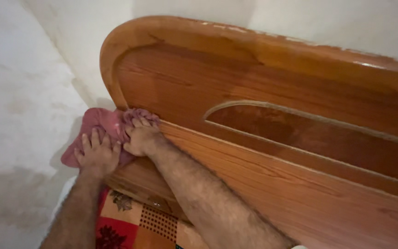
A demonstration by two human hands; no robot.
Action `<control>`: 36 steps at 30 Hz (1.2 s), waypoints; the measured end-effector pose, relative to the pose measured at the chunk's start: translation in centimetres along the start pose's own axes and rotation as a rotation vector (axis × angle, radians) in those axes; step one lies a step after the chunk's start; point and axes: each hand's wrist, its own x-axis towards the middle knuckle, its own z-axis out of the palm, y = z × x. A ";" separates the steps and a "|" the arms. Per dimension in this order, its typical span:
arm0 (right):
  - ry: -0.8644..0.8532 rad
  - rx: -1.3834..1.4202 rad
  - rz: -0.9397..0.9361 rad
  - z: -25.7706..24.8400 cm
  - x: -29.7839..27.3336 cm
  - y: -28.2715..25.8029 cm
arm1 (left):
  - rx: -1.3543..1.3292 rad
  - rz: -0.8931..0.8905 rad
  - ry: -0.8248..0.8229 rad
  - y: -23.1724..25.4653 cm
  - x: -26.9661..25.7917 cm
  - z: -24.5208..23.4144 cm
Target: The person wipes a light switch panel, the headboard of a wooden bed, and the exterior and interior surfaces of a wooden wall-mounted cabinet using a cloth rag.
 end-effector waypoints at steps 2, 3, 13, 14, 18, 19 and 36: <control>0.001 -0.011 -0.004 -1.2 -2.1 0.0 | 0.010 0.016 -0.016 0.9 -1.5 0.4; 0.003 -0.017 -0.008 -1.9 -3.4 0.0 | 0.016 0.024 -0.022 1.2 -2.5 0.2; 0.143 -0.042 0.164 -1.0 -13.5 5.7 | -0.014 -0.001 -0.180 15.5 -17.5 -1.1; 0.081 -0.028 0.187 -1.3 -15.0 7.0 | -0.047 0.001 -0.212 17.5 -19.0 -1.1; -0.026 -0.035 0.229 -3.7 -23.3 10.5 | -0.106 0.036 -0.276 23.8 -24.1 -1.1; -0.022 -0.027 0.239 -4.3 -25.4 11.1 | -0.104 0.059 -0.267 25.1 -25.3 -1.1; 0.258 -0.091 0.265 2.0 -42.9 20.1 | -0.105 0.449 0.026 30.9 -36.2 0.5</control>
